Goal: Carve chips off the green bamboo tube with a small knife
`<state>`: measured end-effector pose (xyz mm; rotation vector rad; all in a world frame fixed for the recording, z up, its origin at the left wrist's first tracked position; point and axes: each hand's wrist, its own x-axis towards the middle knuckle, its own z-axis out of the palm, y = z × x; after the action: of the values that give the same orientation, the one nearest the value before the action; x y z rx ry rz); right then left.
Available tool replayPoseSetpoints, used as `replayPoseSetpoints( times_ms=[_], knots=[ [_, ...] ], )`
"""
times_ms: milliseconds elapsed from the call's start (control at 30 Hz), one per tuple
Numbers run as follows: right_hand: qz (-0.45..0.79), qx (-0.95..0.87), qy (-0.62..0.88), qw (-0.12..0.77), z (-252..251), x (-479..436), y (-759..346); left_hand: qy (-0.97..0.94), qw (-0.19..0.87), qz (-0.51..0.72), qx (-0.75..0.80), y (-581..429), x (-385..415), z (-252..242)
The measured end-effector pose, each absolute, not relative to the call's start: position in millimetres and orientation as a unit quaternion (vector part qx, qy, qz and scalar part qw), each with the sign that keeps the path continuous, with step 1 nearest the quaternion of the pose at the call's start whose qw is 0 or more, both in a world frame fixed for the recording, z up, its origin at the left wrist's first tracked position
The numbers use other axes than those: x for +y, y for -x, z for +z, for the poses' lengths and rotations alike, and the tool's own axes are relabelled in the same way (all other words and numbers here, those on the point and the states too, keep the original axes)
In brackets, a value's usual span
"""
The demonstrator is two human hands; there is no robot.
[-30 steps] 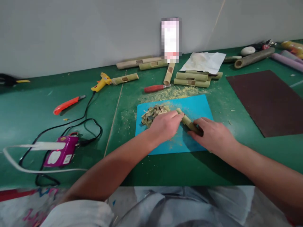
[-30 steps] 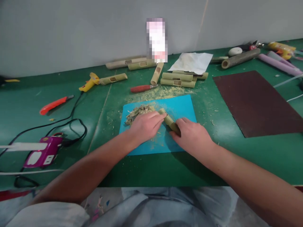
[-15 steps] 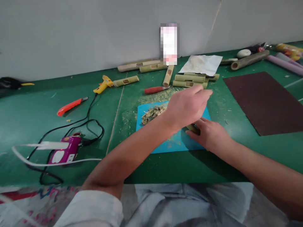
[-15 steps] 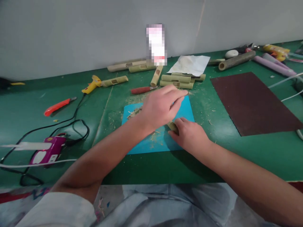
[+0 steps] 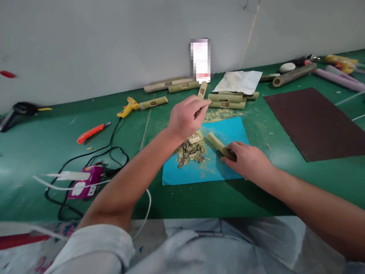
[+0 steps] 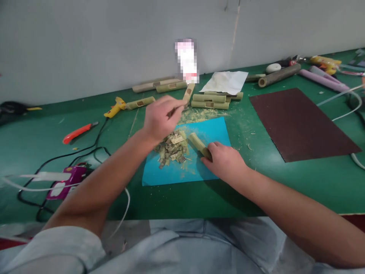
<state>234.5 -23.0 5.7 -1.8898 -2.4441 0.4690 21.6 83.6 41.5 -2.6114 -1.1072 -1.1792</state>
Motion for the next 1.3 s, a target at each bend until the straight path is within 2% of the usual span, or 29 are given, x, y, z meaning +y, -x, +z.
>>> replayPoseSetpoints(
  times_ms=[367,600,833,1000,1200,1300],
  knots=[
    [0.143,-0.786,0.601,0.008,6,-23,-236,0.861,-0.031,-0.326,-0.390,12,-8,5],
    [0.139,-0.785,0.603,0.014,6,-24,-235,0.842,-0.069,-0.345,-0.408,-16,15,-17],
    [0.147,-0.787,0.600,0.015,6,-27,-234,0.857,-0.007,-0.286,-0.429,-20,24,-26],
    [0.122,-0.796,0.592,0.004,6,-29,-232,0.897,-0.041,-0.246,-0.366,-24,16,-23],
    [0.126,-0.796,0.591,0.010,7,-32,-231,0.883,0.027,-0.252,-0.396,-16,19,-21],
    [0.125,-0.803,0.583,0.000,7,-34,-231,0.900,0.007,-0.236,-0.365,-18,14,-20]
  ],
)
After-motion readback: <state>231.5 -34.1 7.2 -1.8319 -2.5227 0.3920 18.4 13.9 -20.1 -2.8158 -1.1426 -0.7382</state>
